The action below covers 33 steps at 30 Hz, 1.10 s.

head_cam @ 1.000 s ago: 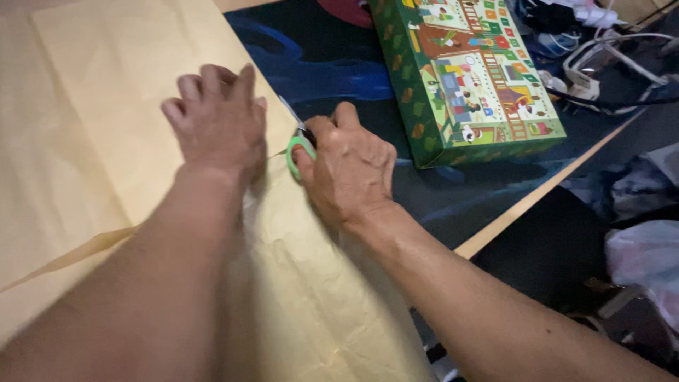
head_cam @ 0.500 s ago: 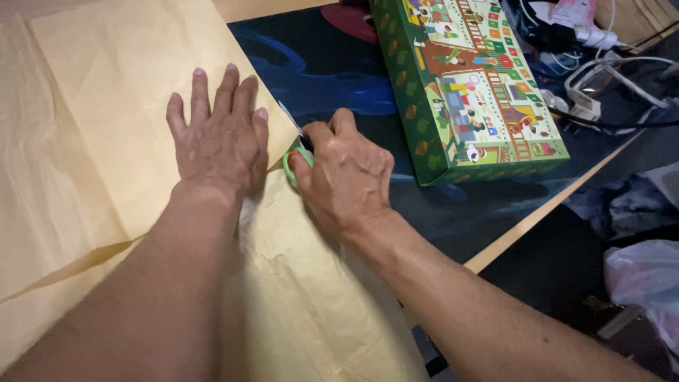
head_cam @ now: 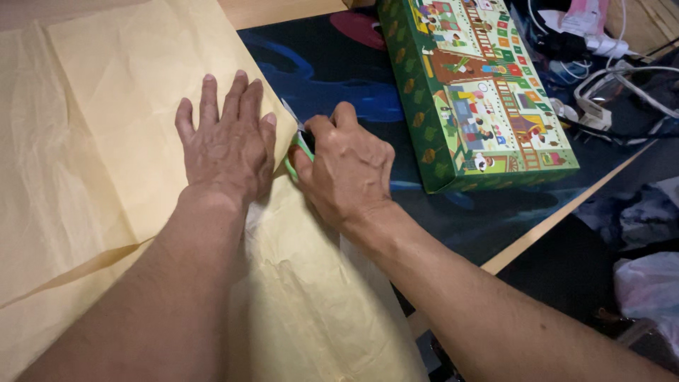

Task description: The person cuts a sheet of brown wrapping paper with scissors, places a rectangular box on the paper, folds the paper around the box, and prepares a roll of tape. The clip ends before the box is fully secured.

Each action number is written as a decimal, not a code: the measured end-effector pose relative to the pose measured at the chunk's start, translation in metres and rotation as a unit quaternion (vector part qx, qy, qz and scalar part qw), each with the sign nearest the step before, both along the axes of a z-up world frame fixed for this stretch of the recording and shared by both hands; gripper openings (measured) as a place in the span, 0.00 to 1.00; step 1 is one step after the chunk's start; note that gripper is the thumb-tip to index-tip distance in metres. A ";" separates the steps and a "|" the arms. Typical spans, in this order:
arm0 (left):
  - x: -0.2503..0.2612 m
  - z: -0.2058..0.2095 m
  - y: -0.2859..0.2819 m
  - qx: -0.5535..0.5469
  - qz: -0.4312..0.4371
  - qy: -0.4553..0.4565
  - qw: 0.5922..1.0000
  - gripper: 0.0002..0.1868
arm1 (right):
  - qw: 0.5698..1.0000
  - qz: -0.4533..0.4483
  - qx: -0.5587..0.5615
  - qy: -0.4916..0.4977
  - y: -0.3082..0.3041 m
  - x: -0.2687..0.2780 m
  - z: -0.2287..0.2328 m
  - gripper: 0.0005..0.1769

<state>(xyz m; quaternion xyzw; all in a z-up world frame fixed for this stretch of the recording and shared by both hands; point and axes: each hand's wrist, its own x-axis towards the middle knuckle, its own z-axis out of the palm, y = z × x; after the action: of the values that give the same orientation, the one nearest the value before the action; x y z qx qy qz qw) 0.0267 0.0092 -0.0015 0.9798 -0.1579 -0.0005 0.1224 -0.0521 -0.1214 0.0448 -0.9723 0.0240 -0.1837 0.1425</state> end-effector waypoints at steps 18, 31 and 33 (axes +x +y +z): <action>0.005 -0.009 0.000 -0.013 0.002 -0.032 0.999 0.31 | 1.000 0.020 -0.018 0.006 -0.003 0.016 -0.005 0.15; 0.035 -0.003 0.001 -0.020 0.013 -0.083 0.996 0.25 | 0.999 0.029 -0.021 -0.002 -0.010 0.027 -0.003 0.16; 0.035 -0.012 0.001 -0.023 0.005 -0.073 0.997 0.27 | 0.999 0.035 -0.017 -0.009 -0.010 0.030 -0.005 0.15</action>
<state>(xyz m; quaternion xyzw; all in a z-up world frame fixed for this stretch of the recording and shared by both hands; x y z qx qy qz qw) 0.0619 0.0104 -0.0131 0.9750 -0.1610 0.0750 0.1336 -0.0223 -0.1313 0.0400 -0.9731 -0.0146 -0.1875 0.1328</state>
